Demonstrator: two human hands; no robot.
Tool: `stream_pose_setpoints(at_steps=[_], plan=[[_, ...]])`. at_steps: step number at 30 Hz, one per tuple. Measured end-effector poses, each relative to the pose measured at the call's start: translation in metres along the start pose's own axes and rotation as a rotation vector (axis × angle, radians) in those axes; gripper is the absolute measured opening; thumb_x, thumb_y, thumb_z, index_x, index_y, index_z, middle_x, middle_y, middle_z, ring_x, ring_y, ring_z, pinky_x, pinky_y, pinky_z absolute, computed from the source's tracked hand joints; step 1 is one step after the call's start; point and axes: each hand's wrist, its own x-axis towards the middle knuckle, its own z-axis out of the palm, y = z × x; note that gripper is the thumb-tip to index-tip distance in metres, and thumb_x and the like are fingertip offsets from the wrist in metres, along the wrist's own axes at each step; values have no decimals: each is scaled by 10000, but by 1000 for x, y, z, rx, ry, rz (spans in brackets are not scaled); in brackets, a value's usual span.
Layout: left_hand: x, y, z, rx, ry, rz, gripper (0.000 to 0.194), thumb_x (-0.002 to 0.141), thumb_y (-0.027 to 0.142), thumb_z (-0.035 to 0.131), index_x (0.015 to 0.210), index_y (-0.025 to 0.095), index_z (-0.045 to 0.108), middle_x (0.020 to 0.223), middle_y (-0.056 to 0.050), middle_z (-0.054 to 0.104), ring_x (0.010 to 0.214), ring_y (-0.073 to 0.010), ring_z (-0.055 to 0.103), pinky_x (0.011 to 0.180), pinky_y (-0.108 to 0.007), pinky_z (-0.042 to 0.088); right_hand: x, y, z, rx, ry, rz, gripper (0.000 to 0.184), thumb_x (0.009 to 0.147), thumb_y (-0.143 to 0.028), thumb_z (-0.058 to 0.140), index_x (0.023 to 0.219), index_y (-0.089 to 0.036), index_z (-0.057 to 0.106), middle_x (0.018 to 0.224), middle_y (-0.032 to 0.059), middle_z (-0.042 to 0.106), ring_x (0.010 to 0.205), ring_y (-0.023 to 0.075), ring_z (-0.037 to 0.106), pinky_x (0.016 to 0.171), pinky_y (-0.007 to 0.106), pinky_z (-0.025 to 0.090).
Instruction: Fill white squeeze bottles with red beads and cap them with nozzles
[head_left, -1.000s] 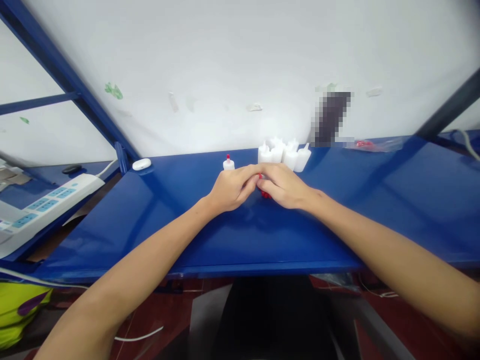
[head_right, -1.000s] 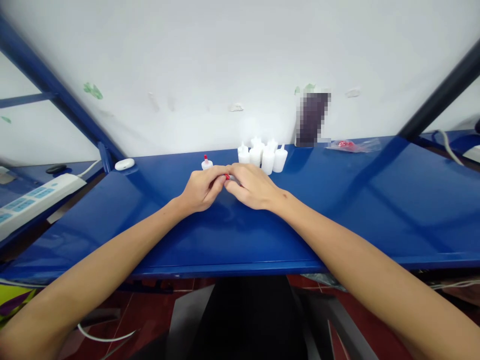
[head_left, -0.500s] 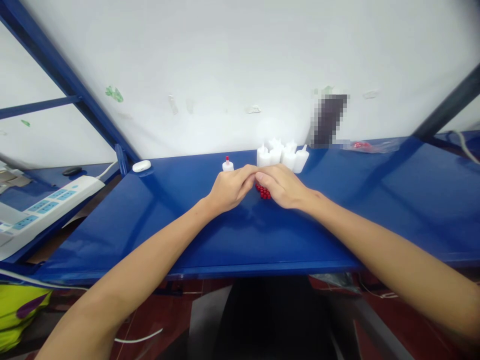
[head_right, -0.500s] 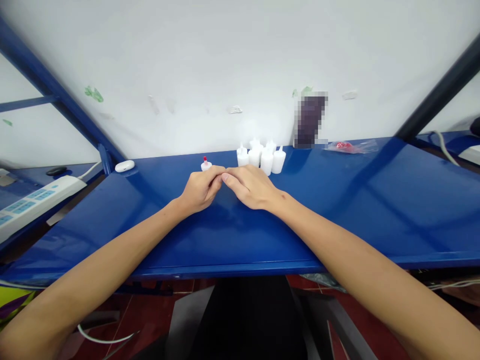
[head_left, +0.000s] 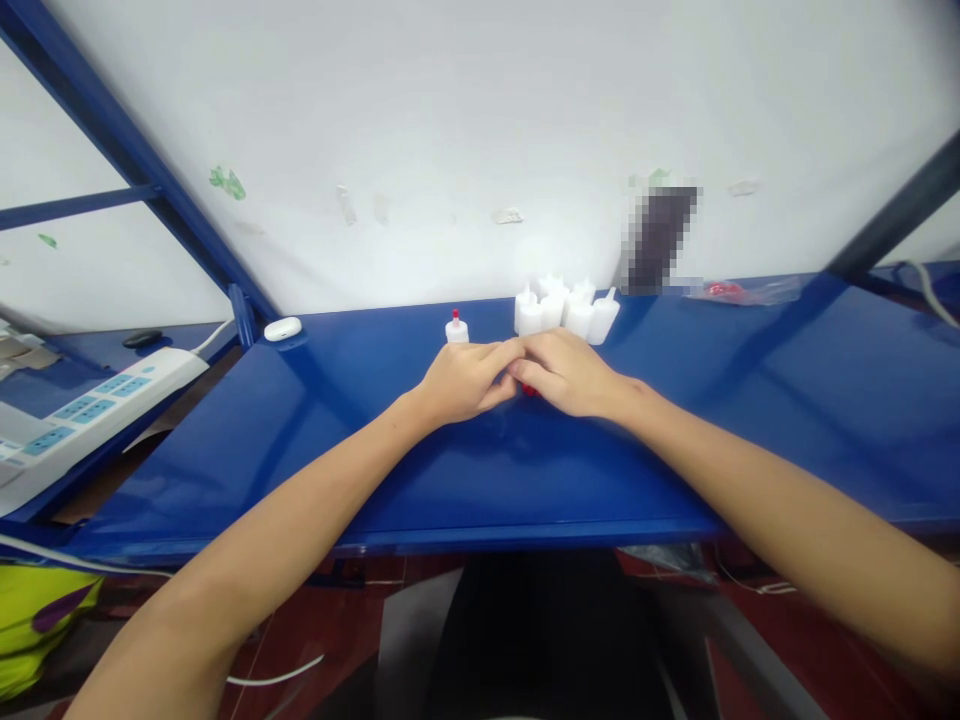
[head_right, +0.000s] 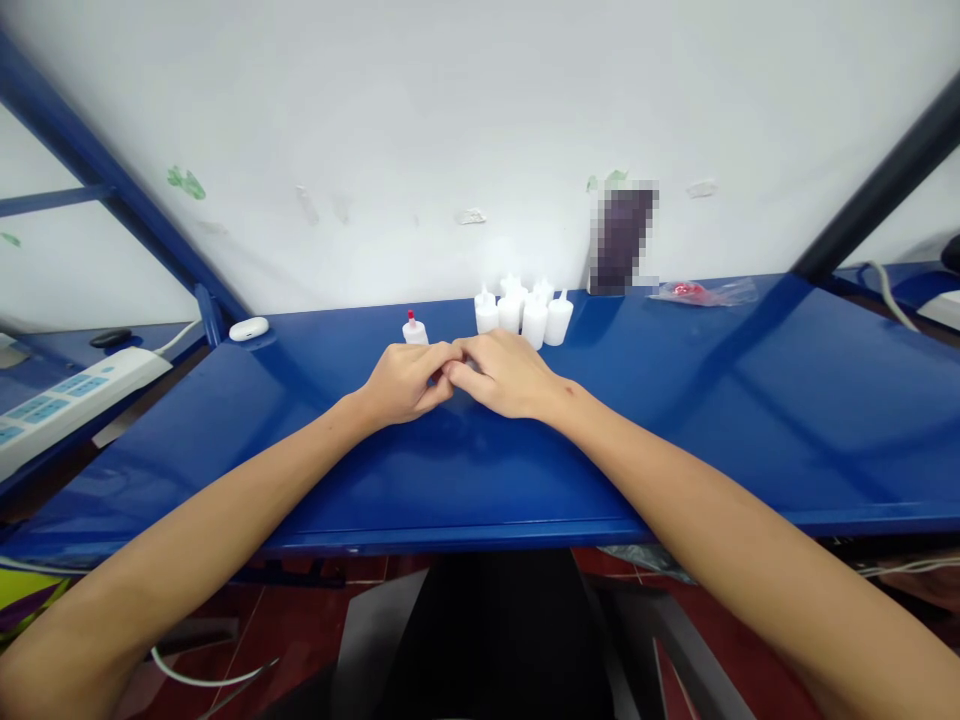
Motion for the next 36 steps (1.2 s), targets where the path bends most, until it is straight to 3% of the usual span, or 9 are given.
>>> stream_pose_setpoints(at_steps=[6,12,21,26,30,33,36], plan=[[3,2,-2,45,35,53,149,949,192,416,947,178,564,678,16,671,537,-110,593,520,-246,372,-1,0,-1,18,1,-34,330,904,-363,436,663,-181,569,630,25,604,587,150,489,610,310,291],[5,6,-6,-50,36,69,183,933,234,434,1053,171,557,755,-3,704,558,-117,602,538,-249,407,-1,-3,-1,91,11,-117,314,886,-309,428,601,-192,493,576,1,552,546,126,456,595,299,294],[4,5,-3,-77,58,32,144,933,200,470,1055,173,541,741,4,677,569,-116,588,552,-243,399,-1,-2,0,133,24,-110,236,931,-276,410,720,-203,488,634,-11,561,577,129,468,607,296,312],[4,3,-4,-133,52,24,91,968,188,395,974,196,485,662,32,597,509,-108,519,520,-240,361,-1,4,3,185,24,-148,279,1017,-409,399,863,-207,515,710,-10,591,628,142,512,635,297,343],[1,-6,-6,-172,94,-160,179,1039,289,380,911,203,469,662,37,550,508,-92,481,536,-232,355,-1,7,0,174,83,-142,301,1042,-423,351,979,-210,554,697,-17,556,629,156,501,646,312,352],[-4,-18,-6,-216,143,-378,254,1057,361,401,870,203,470,633,50,500,509,-82,446,545,-227,341,1,7,-3,116,204,-81,197,1008,-274,372,1014,-211,558,713,-10,540,673,175,510,682,329,371],[-10,-31,-4,-258,208,-553,268,1048,408,432,877,207,478,582,69,462,479,-78,401,525,-219,318,3,9,-2,60,227,-82,179,972,-187,375,975,-205,553,869,41,590,805,199,551,765,350,417]])
